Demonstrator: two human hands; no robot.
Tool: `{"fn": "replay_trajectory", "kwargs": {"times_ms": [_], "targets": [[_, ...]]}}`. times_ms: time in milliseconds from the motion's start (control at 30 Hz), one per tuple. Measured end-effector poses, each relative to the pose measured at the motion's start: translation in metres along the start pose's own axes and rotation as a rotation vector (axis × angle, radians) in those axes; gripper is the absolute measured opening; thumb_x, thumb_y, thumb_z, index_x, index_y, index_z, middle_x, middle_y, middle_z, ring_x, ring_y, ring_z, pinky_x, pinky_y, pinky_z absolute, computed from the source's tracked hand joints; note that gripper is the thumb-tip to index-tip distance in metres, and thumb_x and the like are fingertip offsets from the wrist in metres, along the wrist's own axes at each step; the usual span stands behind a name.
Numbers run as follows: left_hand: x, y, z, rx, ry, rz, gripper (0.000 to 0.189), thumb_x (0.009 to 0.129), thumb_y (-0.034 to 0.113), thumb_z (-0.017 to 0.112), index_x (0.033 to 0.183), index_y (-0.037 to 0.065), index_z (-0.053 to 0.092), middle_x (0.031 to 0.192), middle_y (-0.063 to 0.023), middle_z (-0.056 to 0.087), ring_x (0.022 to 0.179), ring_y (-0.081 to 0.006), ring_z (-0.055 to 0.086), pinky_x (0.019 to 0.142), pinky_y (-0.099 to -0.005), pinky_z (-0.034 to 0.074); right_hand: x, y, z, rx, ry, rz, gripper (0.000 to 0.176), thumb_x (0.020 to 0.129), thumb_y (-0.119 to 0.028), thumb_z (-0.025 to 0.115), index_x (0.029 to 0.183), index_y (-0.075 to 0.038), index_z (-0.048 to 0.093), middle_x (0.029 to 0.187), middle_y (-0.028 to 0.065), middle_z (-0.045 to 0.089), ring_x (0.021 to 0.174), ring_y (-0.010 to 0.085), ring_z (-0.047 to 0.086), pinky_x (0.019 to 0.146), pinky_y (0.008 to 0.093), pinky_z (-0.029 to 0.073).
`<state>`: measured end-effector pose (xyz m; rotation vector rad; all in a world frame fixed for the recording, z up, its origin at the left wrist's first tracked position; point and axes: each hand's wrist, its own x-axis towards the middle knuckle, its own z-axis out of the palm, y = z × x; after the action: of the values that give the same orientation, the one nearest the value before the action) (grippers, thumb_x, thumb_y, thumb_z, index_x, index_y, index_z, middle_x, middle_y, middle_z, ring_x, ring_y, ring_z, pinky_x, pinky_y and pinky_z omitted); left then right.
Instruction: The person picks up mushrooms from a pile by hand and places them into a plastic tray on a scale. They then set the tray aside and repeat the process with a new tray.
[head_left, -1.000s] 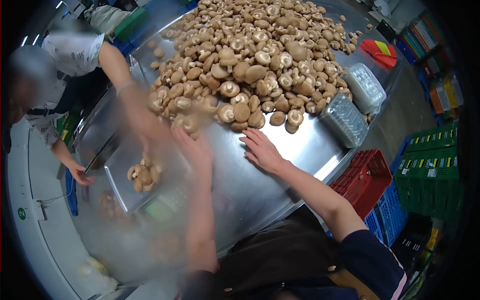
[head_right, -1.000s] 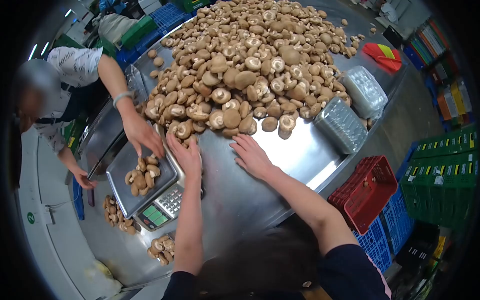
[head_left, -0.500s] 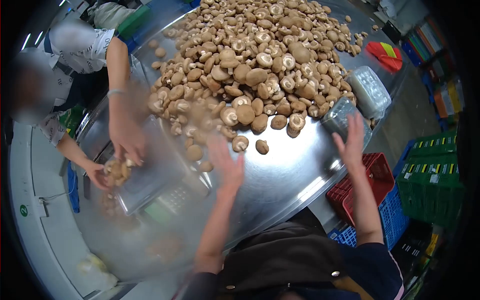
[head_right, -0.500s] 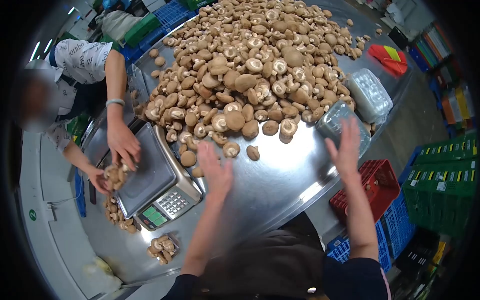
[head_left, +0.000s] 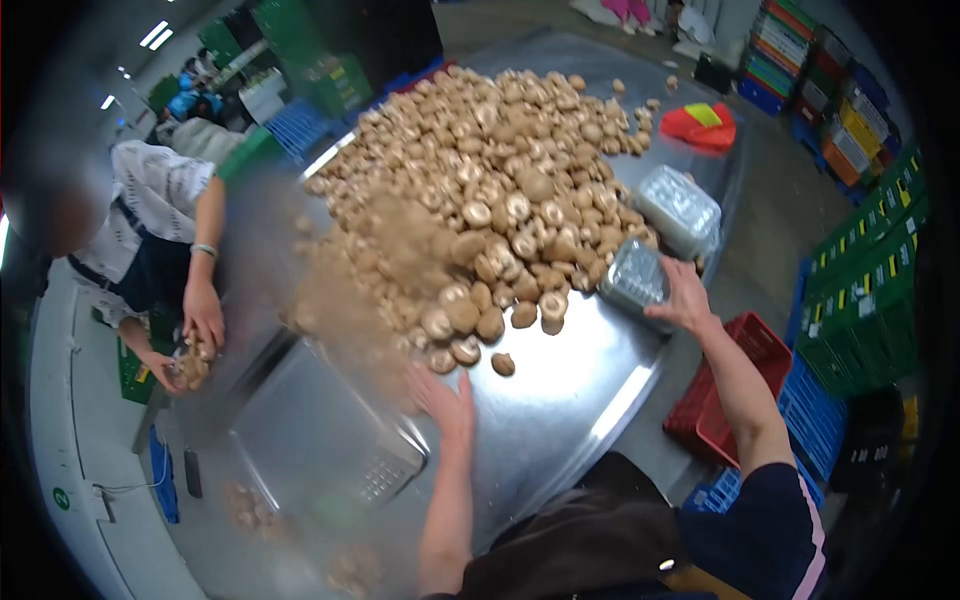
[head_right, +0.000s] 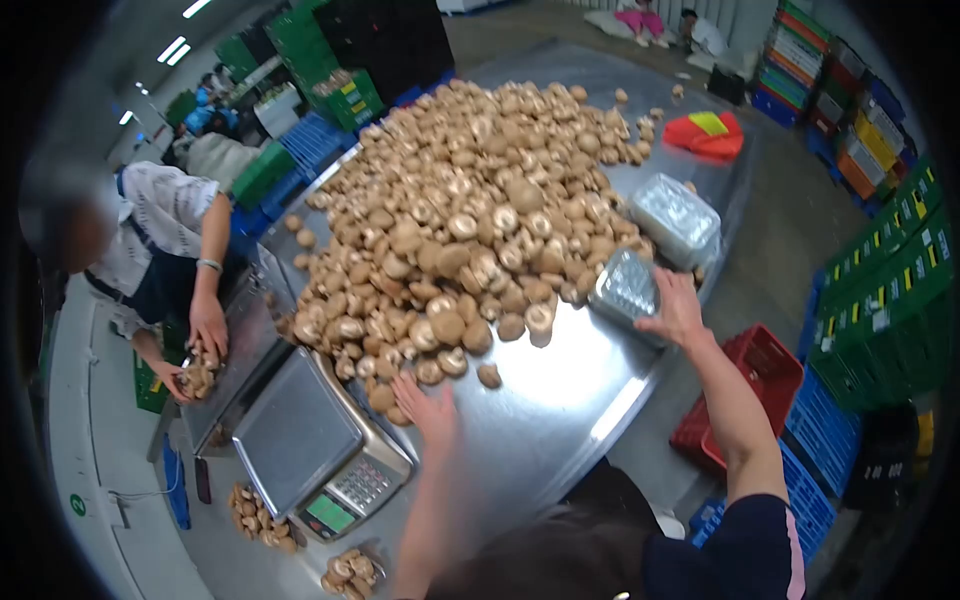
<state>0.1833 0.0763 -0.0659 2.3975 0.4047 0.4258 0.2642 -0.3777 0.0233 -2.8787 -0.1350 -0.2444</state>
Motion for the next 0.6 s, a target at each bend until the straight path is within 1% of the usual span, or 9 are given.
{"fn": "replay_trajectory", "kwargs": {"times_ms": [67, 133, 233, 267, 367, 400, 533, 567, 600], "targets": [[-0.014, 0.01, -0.01, -0.072, 0.032, 0.08, 0.083, 0.082, 0.02, 0.072, 0.147, -0.004, 0.027, 0.155, -0.0284, 0.022, 0.145, -0.0439, 0.016, 0.118, -0.0527, 0.01, 0.005, -0.01, 0.0, 0.008, 0.007, 0.02, 0.101, 0.05, -0.037, 0.089, 0.134, -0.002, 0.045, 0.125, 0.0193, 0.054, 0.115, 0.0388, 0.05, 0.101, 0.0447, 0.041], [-0.027, 0.029, -0.024, -0.168, -0.06, 0.042, 0.078, 0.08, 0.013, 0.072, 0.144, -0.004, 0.031, 0.152, -0.0263, 0.027, 0.144, -0.0427, 0.02, 0.118, -0.0512, 0.015, 0.004, -0.022, -0.015, 0.024, -0.039, 0.046, 0.098, 0.05, -0.035, 0.087, 0.133, -0.002, 0.046, 0.122, 0.0187, 0.054, 0.112, 0.0384, 0.05, 0.098, 0.0449, 0.042], [-0.039, 0.046, -0.037, -0.282, -0.107, 0.13, 0.073, 0.081, 0.012, 0.071, 0.141, -0.004, 0.033, 0.151, -0.0248, 0.03, 0.142, -0.0418, 0.024, 0.117, -0.0489, 0.02, -0.005, -0.032, -0.017, -0.057, 0.067, 0.013, 0.094, 0.051, -0.033, 0.085, 0.132, -0.002, 0.047, 0.121, 0.0183, 0.054, 0.109, 0.0366, 0.051, 0.098, 0.0436, 0.042], [-0.044, 0.052, -0.041, -0.263, -0.114, 0.121, 0.067, 0.081, 0.01, 0.071, 0.138, -0.003, 0.038, 0.15, -0.0244, 0.032, 0.141, -0.0403, 0.029, 0.116, -0.0466, 0.025, -0.008, -0.033, -0.017, -0.069, 0.079, -0.027, 0.088, 0.057, -0.031, 0.082, 0.132, -0.003, 0.047, 0.121, 0.0185, 0.053, 0.11, 0.0362, 0.051, 0.096, 0.0451, 0.043], [-0.051, 0.051, -0.045, -0.366, -0.165, 0.187, 0.061, 0.081, 0.009, 0.071, 0.135, -0.002, 0.044, 0.148, -0.0231, 0.036, 0.138, -0.0391, 0.034, 0.114, -0.0466, 0.028, -0.02, -0.032, -0.013, 0.061, 0.045, -0.096, 0.08, 0.063, -0.031, 0.079, 0.132, -0.004, 0.048, 0.125, 0.0208, 0.052, 0.114, 0.039, 0.05, 0.094, 0.0491, 0.042], [-0.05, 0.057, -0.053, -0.357, -0.203, 0.183, 0.059, 0.082, 0.01, 0.072, 0.135, -0.001, 0.046, 0.146, -0.0199, 0.04, 0.134, -0.0355, 0.042, 0.11, -0.0453, 0.036, -0.024, -0.048, -0.031, 0.054, 0.124, -0.175, 0.06, 0.074, -0.023, 0.072, 0.127, -0.003, 0.053, 0.115, 0.0198, 0.062, 0.107, 0.0392, 0.058, 0.088, 0.0495, 0.047], [-0.052, 0.054, -0.056, -0.816, -0.409, -0.003, 0.067, 0.084, 0.014, 0.073, 0.142, 0.002, 0.041, 0.144, -0.0149, 0.044, 0.132, -0.0284, 0.046, 0.104, -0.0405, 0.044, -0.044, -0.087, -0.066, 0.173, -0.043, -0.141, 0.036, 0.085, -0.01, 0.062, 0.12, -0.002, 0.06, 0.09, 0.0138, 0.07, 0.077, 0.0331, 0.068, 0.073, 0.0411, 0.055], [-0.052, 0.064, -0.062, -0.804, -0.421, -0.006, 0.063, 0.086, 0.015, 0.072, 0.141, 0.002, 0.042, 0.143, -0.0162, 0.045, 0.126, -0.0281, 0.051, 0.098, -0.0392, 0.047, -0.049, -0.111, -0.077, 0.216, -0.094, -0.176, 0.031, 0.088, -0.007, 0.059, 0.119, -0.002, 0.061, 0.084, 0.0117, 0.071, 0.068, 0.0292, 0.069, 0.068, 0.0374, 0.057], [-0.054, 0.075, -0.071, -0.794, -0.444, -0.014, 0.059, 0.088, 0.015, 0.07, 0.139, 0.001, 0.043, 0.141, -0.0175, 0.047, 0.12, -0.0278, 0.056, 0.093, -0.0379, 0.051, -0.054, -0.129, -0.075, 0.44, -0.307, -0.172, 0.031, 0.09, -0.009, 0.059, 0.12, -0.003, 0.061, 0.087, 0.012, 0.072, 0.069, 0.0253, 0.07, 0.067, 0.0353, 0.057]]}}
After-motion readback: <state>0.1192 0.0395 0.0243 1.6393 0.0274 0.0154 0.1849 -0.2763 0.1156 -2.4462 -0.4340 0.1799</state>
